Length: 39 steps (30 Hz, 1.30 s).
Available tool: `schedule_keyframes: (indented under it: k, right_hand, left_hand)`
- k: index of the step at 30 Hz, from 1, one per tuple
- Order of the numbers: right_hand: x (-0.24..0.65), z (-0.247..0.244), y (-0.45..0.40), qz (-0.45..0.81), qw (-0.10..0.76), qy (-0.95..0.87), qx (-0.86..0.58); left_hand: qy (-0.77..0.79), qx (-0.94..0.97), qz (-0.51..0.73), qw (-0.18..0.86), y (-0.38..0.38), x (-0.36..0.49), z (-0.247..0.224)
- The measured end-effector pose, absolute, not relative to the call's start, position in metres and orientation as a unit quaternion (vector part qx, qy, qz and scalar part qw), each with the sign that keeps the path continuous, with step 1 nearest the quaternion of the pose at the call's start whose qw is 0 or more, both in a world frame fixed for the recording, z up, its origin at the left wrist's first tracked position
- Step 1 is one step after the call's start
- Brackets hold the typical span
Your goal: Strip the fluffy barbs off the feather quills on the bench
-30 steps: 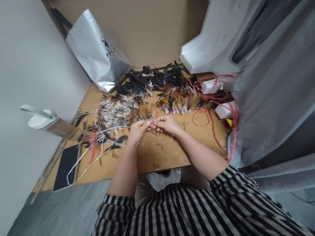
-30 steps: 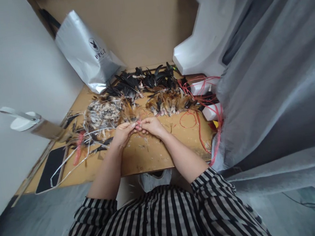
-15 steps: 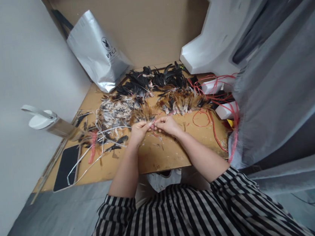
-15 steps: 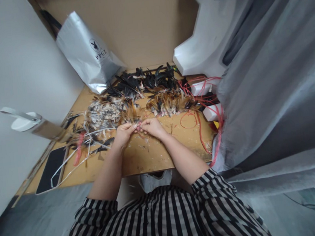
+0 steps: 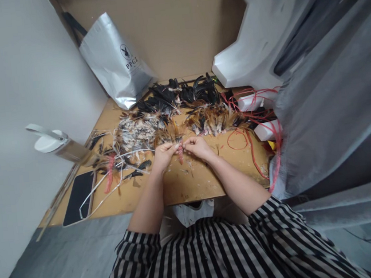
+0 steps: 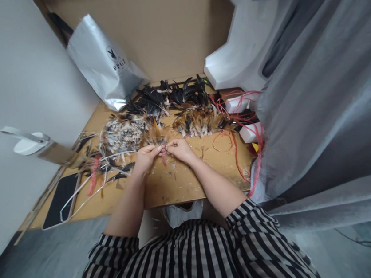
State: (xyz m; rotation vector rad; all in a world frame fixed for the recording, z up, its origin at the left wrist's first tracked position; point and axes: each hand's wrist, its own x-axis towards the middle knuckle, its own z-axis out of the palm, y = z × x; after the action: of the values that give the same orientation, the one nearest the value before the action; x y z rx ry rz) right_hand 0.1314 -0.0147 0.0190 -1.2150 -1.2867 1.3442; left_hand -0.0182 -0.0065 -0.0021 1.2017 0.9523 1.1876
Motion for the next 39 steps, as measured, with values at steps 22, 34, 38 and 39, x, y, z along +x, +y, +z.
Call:
schedule_keyframes:
  k: [22,34,38,39]
  right_hand:
    - [0.1301,0.0178,-0.0155,0.521,0.445,-0.529,-0.500]
    - [0.1302,0.0171,-0.0152,0.524,0.452,-0.528,-0.492]
    - [0.1304,0.0179,-0.0160,0.556,0.453,-0.510,-0.475]
    - [0.1303,0.0181,-0.0161,0.564,0.453,-0.504,-0.472]
  left_hand:
    - [0.426,0.537,0.505,0.525,-0.0063,-0.0187,-0.0047]
    - [0.428,0.516,0.510,0.539,-0.0066,-0.0175,-0.0030]
    - [0.421,0.508,0.513,0.549,-0.0060,-0.0177,-0.0045]
    - [0.420,0.508,0.513,0.551,-0.0060,-0.0178,-0.0042]
